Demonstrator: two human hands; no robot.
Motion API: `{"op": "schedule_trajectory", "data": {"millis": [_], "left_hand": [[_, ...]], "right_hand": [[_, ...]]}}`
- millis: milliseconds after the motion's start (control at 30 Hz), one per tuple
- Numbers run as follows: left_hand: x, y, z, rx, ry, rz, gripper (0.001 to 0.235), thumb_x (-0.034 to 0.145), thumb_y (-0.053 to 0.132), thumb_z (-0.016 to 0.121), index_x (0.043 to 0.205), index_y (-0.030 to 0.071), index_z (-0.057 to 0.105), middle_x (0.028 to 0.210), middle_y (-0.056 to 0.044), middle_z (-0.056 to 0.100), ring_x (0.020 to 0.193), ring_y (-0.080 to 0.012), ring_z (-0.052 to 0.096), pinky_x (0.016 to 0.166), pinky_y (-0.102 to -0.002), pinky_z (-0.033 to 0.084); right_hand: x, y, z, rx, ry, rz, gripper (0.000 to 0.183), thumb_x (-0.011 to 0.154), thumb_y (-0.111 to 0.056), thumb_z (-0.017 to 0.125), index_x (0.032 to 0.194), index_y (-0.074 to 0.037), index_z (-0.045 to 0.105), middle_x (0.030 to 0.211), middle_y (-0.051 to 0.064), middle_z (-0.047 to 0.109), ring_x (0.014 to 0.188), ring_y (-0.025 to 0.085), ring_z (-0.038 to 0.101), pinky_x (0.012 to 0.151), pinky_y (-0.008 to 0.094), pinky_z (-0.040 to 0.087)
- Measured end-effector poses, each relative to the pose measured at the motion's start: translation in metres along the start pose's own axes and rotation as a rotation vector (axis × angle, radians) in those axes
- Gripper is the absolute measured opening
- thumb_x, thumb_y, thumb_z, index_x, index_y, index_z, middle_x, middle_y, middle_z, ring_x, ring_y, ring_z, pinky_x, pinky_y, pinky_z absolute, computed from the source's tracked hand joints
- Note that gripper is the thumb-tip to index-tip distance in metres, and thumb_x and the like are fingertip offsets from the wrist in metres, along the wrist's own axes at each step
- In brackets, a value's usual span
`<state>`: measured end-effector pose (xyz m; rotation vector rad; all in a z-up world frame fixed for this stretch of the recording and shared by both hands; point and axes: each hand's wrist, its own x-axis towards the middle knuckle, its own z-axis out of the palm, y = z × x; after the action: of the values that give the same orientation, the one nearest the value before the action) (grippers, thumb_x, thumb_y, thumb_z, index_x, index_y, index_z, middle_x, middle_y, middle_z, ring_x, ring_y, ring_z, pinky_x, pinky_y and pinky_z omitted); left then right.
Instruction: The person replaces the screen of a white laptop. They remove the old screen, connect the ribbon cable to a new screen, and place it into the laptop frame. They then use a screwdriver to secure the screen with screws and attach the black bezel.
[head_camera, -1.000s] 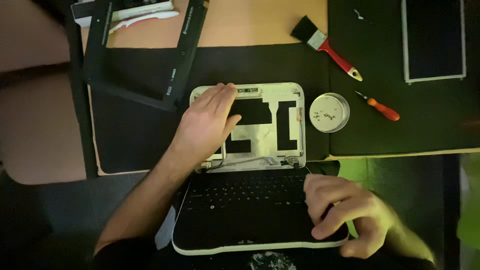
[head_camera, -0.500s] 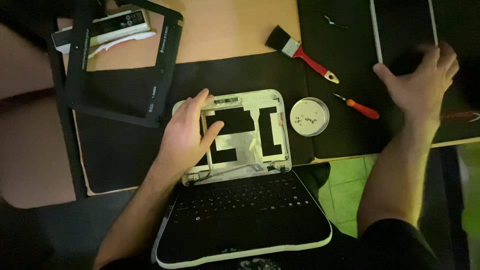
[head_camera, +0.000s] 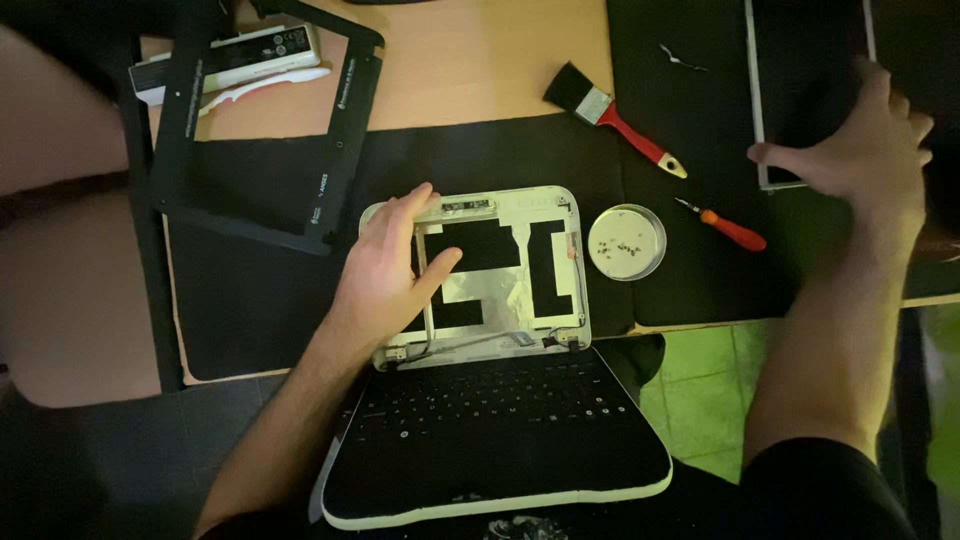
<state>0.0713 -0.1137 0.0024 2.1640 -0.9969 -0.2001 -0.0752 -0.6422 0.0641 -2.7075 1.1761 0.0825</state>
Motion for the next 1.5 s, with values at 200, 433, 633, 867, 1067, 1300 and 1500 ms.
{"op": "schedule_trajectory", "data": {"millis": [200, 433, 633, 867, 1067, 1300, 1500], "left_hand": [[-0.003, -0.002, 0.000, -0.046, -0.055, -0.122, 0.082, 0.113, 0.037, 0.085, 0.179, 0.004, 0.050, 0.181, -0.024, 0.062, 0.170, -0.0567, 0.050, 0.143, -0.064, 0.037], [-0.006, 0.007, -0.002, -0.091, 0.031, -0.003, 0.071, 0.118, 0.034, 0.078, 0.175, -0.001, 0.055, 0.179, -0.019, 0.065, 0.166, -0.0395, 0.061, 0.146, -0.059, 0.039], [0.003, 0.015, 0.005, -0.519, 0.149, 0.011, 0.047, 0.122, 0.025, 0.074, 0.161, 0.002, 0.066, 0.164, -0.016, 0.075, 0.154, -0.0287, 0.074, 0.136, -0.044, 0.060], [0.022, 0.038, 0.012, -1.283, -0.073, -0.144, 0.065, 0.117, 0.016, 0.079, 0.172, 0.002, 0.049, 0.170, -0.028, 0.071, 0.142, -0.0408, 0.083, 0.127, -0.053, 0.070], [0.009, 0.014, 0.028, -1.321, 0.076, -0.309, 0.038, 0.110, 0.001, 0.083, 0.146, -0.003, 0.071, 0.130, -0.032, 0.086, 0.111, -0.0417, 0.092, 0.101, -0.048, 0.080], [-0.030, -0.006, 0.013, -1.069, 0.312, -0.329, 0.019, 0.121, 0.020, 0.074, 0.122, 0.002, 0.080, 0.107, -0.004, 0.072, 0.083, -0.0261, 0.088, 0.085, -0.043, 0.085], [-0.056, -0.020, 0.014, -1.328, 0.454, -0.371, 0.062, 0.120, 0.021, 0.074, 0.061, 0.011, 0.058, 0.064, 0.006, 0.028, 0.057, -0.0134, 0.049, 0.081, -0.053, 0.084]], "right_hand": [[-0.002, 0.000, 0.000, 0.028, 0.000, -0.064, 0.131, 0.083, -0.026, 0.109, 0.190, -0.010, 0.034, 0.179, 0.050, 0.042, 0.157, 0.074, 0.036, 0.111, 0.101, 0.036], [-0.025, 0.015, 0.008, 0.119, 0.154, -0.229, 0.130, 0.082, -0.016, 0.109, 0.186, 0.003, 0.034, 0.171, 0.044, 0.051, 0.150, 0.067, 0.040, 0.109, 0.091, 0.042], [-0.067, -0.012, -0.018, 0.187, 0.313, -0.508, 0.129, 0.078, -0.010, 0.105, 0.182, 0.012, 0.032, 0.176, 0.043, 0.048, 0.151, 0.075, 0.045, 0.125, 0.083, 0.042], [-0.125, -0.118, -0.026, 0.040, 0.366, -0.933, 0.116, 0.076, -0.033, 0.109, 0.169, 0.014, 0.059, 0.175, 0.045, 0.056, 0.164, 0.063, 0.055, 0.132, 0.075, 0.043], [-0.156, -0.175, 0.002, -0.071, 0.362, -1.022, 0.114, 0.085, -0.070, 0.101, 0.174, -0.015, 0.055, 0.187, 0.036, 0.047, 0.156, 0.060, 0.058, 0.117, 0.075, 0.048], [-0.164, -0.199, 0.009, 0.012, 0.364, -1.181, 0.107, 0.085, -0.059, 0.111, 0.169, -0.014, 0.063, 0.190, 0.036, 0.046, 0.160, 0.056, 0.061, 0.128, 0.073, 0.046], [-0.159, -0.177, 0.046, 1.064, 0.016, -0.786, 0.118, 0.109, -0.032, 0.089, 0.195, -0.015, 0.010, 0.200, 0.035, 0.038, 0.191, 0.047, 0.042, 0.156, 0.060, 0.043]]}}
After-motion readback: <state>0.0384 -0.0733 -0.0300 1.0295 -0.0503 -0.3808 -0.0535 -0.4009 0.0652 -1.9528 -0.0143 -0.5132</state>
